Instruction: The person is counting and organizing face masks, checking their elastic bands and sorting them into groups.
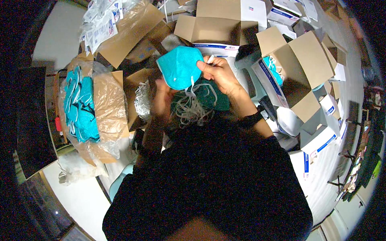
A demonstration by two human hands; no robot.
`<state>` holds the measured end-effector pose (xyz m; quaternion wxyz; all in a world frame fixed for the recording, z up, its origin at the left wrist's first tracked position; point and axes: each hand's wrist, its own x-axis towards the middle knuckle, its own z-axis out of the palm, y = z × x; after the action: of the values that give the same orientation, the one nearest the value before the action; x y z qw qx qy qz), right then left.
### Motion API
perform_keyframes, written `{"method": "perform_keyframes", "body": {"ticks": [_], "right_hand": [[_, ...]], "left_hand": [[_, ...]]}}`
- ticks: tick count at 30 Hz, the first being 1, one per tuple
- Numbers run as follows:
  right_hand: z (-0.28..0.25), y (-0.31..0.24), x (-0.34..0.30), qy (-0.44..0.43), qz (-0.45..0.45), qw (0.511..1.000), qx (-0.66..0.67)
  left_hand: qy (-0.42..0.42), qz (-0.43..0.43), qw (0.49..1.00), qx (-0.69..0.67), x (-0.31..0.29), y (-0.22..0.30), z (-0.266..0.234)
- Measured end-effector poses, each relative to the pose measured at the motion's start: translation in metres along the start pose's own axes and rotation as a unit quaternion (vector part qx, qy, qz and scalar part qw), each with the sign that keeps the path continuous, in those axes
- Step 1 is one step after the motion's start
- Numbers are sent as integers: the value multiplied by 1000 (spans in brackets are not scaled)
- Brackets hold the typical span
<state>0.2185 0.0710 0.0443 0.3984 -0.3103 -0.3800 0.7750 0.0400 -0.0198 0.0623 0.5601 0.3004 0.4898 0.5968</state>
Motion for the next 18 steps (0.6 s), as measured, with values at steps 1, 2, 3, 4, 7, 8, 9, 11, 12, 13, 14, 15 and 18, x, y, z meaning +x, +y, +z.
{"method": "perform_keyframes", "body": {"ticks": [1, 2, 3, 4, 7, 8, 9, 11, 12, 13, 14, 15, 18], "right_hand": [[0, 0, 2, -9, 3, 1000, -21], [-2, 0, 3, -14, 4, 999, -43], [-4, 0, 4, -20, 6, 998, -64], [-2, 2, 4, 21, 13, 999, -43], [22, 6, 0, 117, 27, 991, 55], [21, 13, -1, 124, 29, 990, 54], [22, 19, -4, 131, 31, 989, 54], [29, 25, -12, 96, 38, 993, 60], [33, 21, -16, 38, 39, 997, 62], [38, 18, -18, 18, 35, 998, 49], [40, 15, -19, 0, 31, 999, 36], [39, 14, -19, -6, 26, 1000, 14], [39, 6, -21, -24, 17, 997, -64]], "left_hand": [[-15, 9, 1000, 17, 2, 6, -10], [-31, 21, 996, 79, 1, 13, -4], [-46, 32, 988, 141, 3, 18, 3], [-62, 44, 977, 202, 4, 19, 9], [33, 154, 965, 209, 7, 11, 12], [58, 184, 956, 220, 9, 11, 16], [71, 176, 957, 219, 10, 12, 19], [101, 160, 958, 217, 7, 16, 25], [101, 167, 959, 204, 7, 15, 24], [102, 174, 960, 192, 8, 13, 23], [101, 181, 962, 179, 8, 12, 24], [109, 169, 965, 166, 8, 11, 24], [128, 147, 970, 143, 8, 13, 23]]}}
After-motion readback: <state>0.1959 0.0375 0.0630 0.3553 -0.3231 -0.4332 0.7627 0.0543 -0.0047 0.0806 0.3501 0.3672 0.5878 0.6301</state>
